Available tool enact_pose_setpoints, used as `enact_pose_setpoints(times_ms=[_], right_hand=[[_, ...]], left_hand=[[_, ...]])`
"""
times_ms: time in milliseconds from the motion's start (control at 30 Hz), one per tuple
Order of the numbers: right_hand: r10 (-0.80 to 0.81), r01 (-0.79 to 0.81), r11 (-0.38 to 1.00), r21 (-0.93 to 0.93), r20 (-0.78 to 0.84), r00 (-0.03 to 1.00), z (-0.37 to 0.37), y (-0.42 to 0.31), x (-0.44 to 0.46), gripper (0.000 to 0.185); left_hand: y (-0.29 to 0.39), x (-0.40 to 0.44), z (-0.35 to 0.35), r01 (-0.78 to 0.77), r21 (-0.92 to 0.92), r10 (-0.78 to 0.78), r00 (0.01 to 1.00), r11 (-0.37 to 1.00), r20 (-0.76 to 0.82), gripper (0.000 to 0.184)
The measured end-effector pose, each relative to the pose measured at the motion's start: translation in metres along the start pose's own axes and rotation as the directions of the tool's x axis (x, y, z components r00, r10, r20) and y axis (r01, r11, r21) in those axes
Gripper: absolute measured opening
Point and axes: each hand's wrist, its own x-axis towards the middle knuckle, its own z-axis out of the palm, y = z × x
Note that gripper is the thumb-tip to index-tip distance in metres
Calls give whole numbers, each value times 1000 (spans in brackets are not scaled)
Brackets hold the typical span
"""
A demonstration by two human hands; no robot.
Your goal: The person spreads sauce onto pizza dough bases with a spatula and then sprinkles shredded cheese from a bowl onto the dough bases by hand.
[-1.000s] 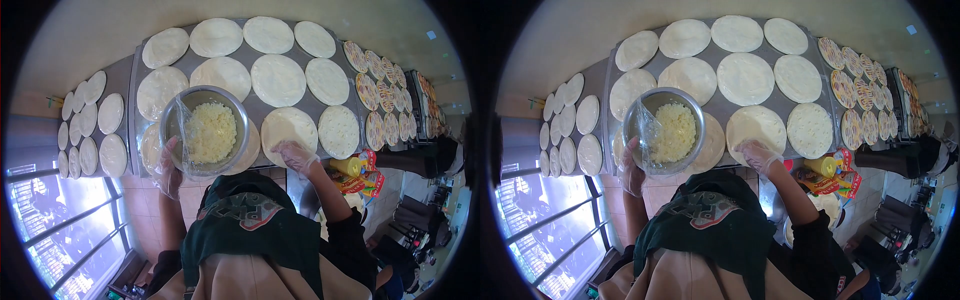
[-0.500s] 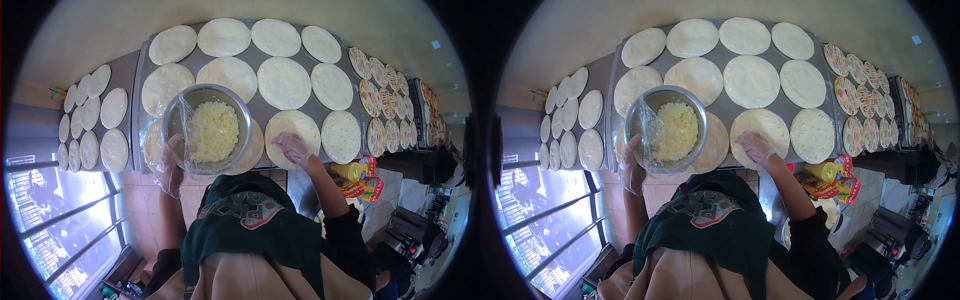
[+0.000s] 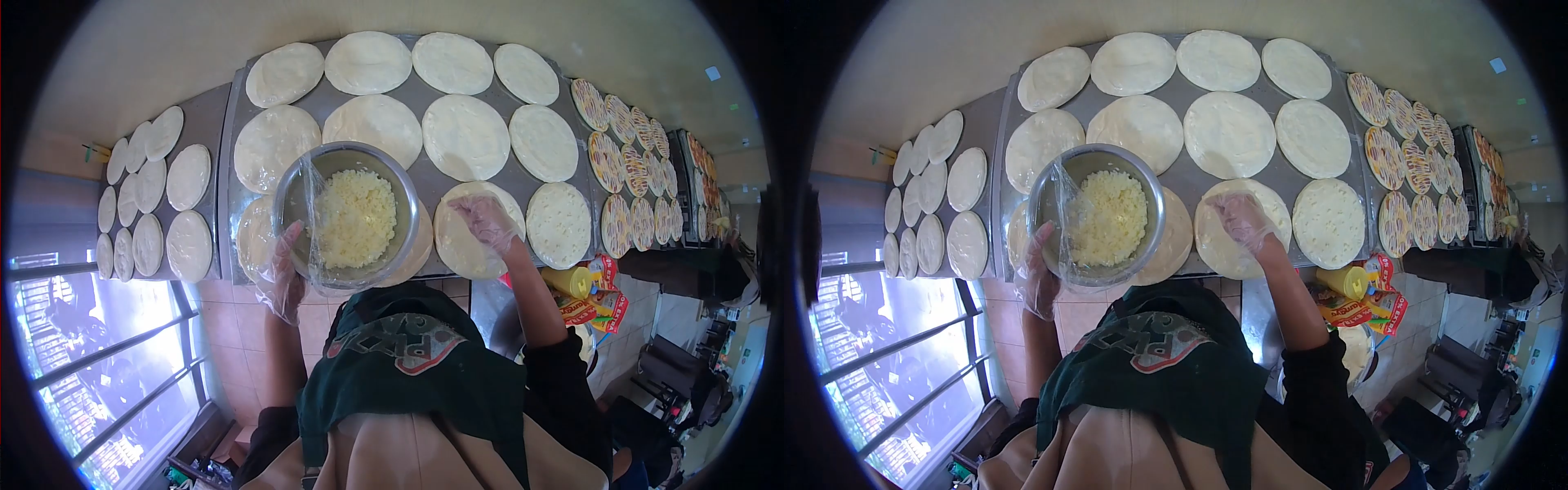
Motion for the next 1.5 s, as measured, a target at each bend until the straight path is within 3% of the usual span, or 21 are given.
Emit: enact_pose_setpoints(times_ms=[167,233,333,367,433,533,567,633,767,800,833,867,933,967,1033,1133,1267,1333,1433,1467,1500], right_hand=[[86,-84,981,176,-9,996,-6,-1,0,15],[-94,118,992,47,-354,930,-20,-23,1,13],[-43,187,939,289,-440,897,-37,-73,2,16],[-40,185,939,291,-442,896,-38,-88,3,16],[-370,465,850,247,-349,861,-35,-111,4,16],[-395,400,916,15,-130,909,3,-107,16,18],[-389,394,919,11,-140,910,14,-96,16,18],[-382,381,921,77,3,924,27,-83,17,21],[-428,467,881,66,-306,850,9,-81,8,19],[-250,329,875,354,-252,935,-1,-82,8,19],[-85,155,783,603,-143,986,-11,-83,6,21],[-86,156,782,604,-143,986,-21,-83,3,21],[135,-150,348,925,109,985,-39,-80,-6,26],[138,-148,349,925,105,985,-44,-78,-10,26],[242,-185,79,980,161,957,-51,-71,-19,26],[240,-133,55,990,116,964,-59,-47,-34,28],[363,-171,203,964,88,928,-67,-12,-54,21],[337,-260,641,722,39,941,-64,12,-61,15],[192,-167,875,455,-11,981,-44,39,-72,13],[193,-167,874,456,-11,981,-39,45,-74,13],[225,-213,847,487,34,974,-36,48,-75,14]], left_hand=[[-5,3,-2,0,13,0,1000,1000,-27,45],[-3,0,1,8,43,-8,1000,999,6,50],[-16,-4,-2,-120,114,108,988,986,108,54],[-24,1,-7,-119,118,106,988,986,111,54],[-37,10,-11,-56,316,-2,984,947,179,61],[-27,-10,24,27,388,-110,975,921,194,62],[-22,-13,33,136,432,-225,961,892,163,61],[-39,-2,18,66,537,-162,978,841,133,58],[-33,-10,27,110,475,-203,968,873,148,57],[-30,-14,35,176,463,-256,960,869,116,57],[-31,-14,39,175,462,-253,961,869,113,57],[-33,-14,43,173,460,-258,958,871,128,58],[-39,-4,37,281,398,-346,933,873,102,57],[-43,-3,36,280,399,-348,932,873,106,57],[-38,-9,48,237,357,-305,941,904,149,55],[-40,-7,49,229,267,-291,931,936,222,53],[-46,2,38,248,304,-295,947,920,122,52],[-49,4,24,136,237,-174,974,962,146,54],[-41,4,15,-31,110,-8,943,993,333,50],[-36,12,21,123,90,-136,980,988,145,46],[-35,14,19,124,91,-136,980,988,144,46]])
